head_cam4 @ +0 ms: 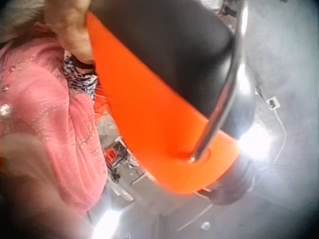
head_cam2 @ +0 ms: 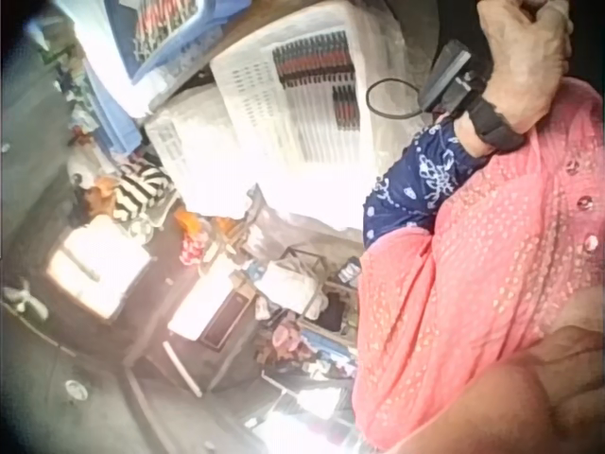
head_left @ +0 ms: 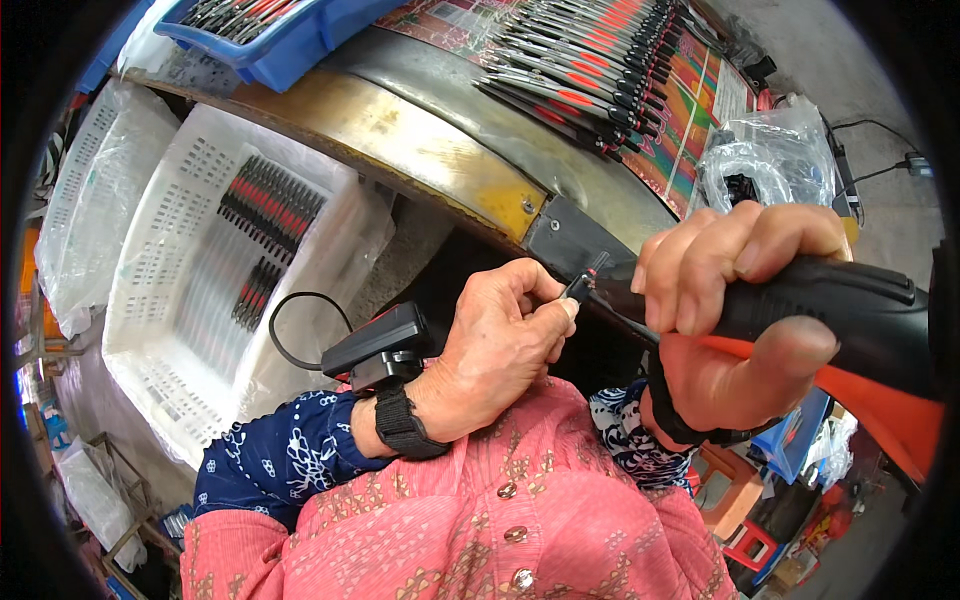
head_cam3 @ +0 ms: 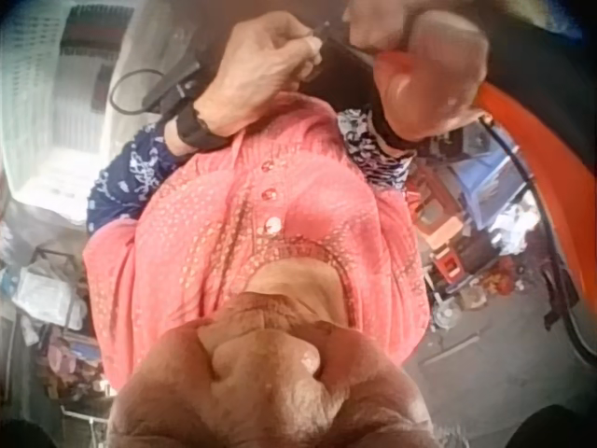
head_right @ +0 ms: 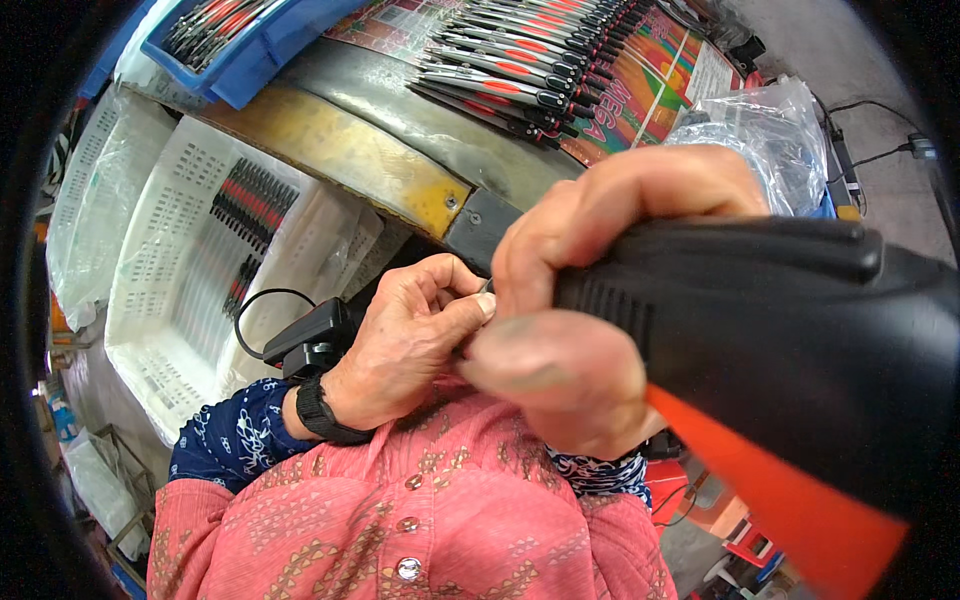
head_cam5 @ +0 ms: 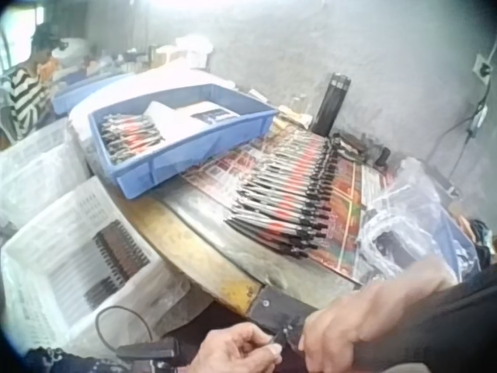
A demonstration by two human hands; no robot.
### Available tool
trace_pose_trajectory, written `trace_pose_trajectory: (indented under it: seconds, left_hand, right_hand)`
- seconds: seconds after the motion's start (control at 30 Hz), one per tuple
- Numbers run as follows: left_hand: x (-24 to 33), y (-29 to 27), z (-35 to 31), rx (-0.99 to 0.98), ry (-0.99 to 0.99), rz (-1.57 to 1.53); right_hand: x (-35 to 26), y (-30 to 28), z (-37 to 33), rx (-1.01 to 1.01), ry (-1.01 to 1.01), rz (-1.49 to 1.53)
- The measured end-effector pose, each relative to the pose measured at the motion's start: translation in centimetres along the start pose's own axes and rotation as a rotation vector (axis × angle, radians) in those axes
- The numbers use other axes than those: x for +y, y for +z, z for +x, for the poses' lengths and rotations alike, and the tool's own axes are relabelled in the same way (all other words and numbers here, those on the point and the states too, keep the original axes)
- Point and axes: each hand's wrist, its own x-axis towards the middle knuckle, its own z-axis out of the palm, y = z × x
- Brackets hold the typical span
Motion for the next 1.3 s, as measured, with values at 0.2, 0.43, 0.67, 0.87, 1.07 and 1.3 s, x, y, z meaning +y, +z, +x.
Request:
trace_pose_trajectory:
  seconds: [0.2, 0.43, 0.67, 0.87, 1.07, 1.3]
  left_hand:
    - [-0.3, 0.2, 0.3, 0.042, 0.063, -0.018]
    - [-0.3, 0.1, 0.2, 0.040, 0.055, -0.002]
    - [0.1, -0.4, 0.1, -0.048, -0.008, 0.002]
    - [0.3, -0.8, -0.1, -0.085, 0.150, 0.140]
    - [3.7, -3.2, 0.6, 0.051, 0.548, 0.511]
    - [9.8, -7.0, 5.1, 0.526, 1.003, 1.249]
  right_hand:
    - [0.0, 0.0, 0.3, -0.005, 0.040, -0.021]
    - [-0.4, 0.1, 0.8, -0.033, 0.090, -0.059]
    - [-0.1, 1.5, -0.4, 0.158, -0.008, -0.152]
    - [-0.4, 0.4, -1.3, 0.262, -0.167, 0.125]
    - [-2.4, -1.1, -2.6, 0.344, -0.178, 0.048]
    - [-2.4, -1.9, -3.0, 0.386, -0.214, 0.099]
